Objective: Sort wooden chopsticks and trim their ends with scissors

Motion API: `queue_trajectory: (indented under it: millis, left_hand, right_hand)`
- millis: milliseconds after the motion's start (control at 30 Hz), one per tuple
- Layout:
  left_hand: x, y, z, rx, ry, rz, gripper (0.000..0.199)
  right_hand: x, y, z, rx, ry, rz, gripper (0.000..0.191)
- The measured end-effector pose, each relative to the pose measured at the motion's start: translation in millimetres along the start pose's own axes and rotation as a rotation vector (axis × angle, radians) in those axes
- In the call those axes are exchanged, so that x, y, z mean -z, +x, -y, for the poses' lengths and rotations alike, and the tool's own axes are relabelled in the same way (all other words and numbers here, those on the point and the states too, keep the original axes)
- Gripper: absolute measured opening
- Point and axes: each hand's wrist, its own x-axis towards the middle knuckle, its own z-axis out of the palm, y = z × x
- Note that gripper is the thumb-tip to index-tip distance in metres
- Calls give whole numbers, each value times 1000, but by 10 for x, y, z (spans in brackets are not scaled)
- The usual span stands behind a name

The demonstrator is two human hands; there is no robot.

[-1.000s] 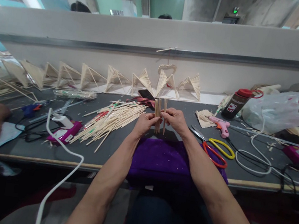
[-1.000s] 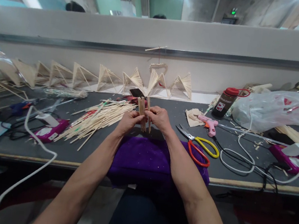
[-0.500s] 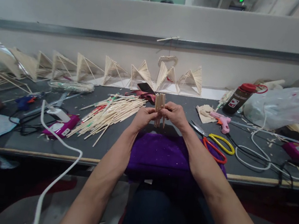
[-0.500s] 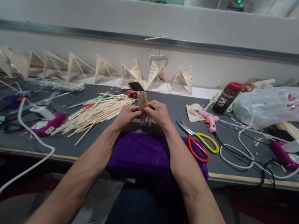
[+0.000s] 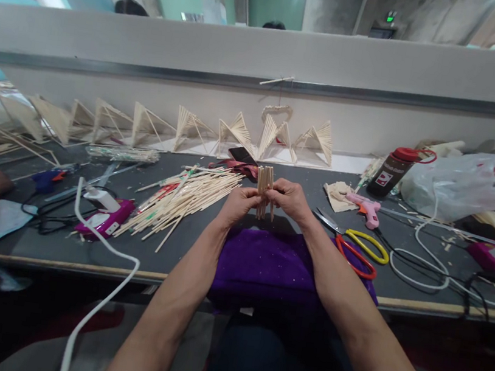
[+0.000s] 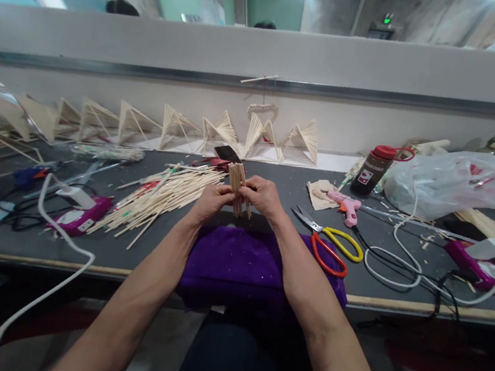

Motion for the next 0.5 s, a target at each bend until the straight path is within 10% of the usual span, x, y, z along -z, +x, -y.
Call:
queue_trajectory:
  millis: [500]
  left_hand:
    - [-36, 8, 14, -7, -1, -53, 31]
  right_hand:
    - [-19, 1, -15, -53, 149, 9, 18]
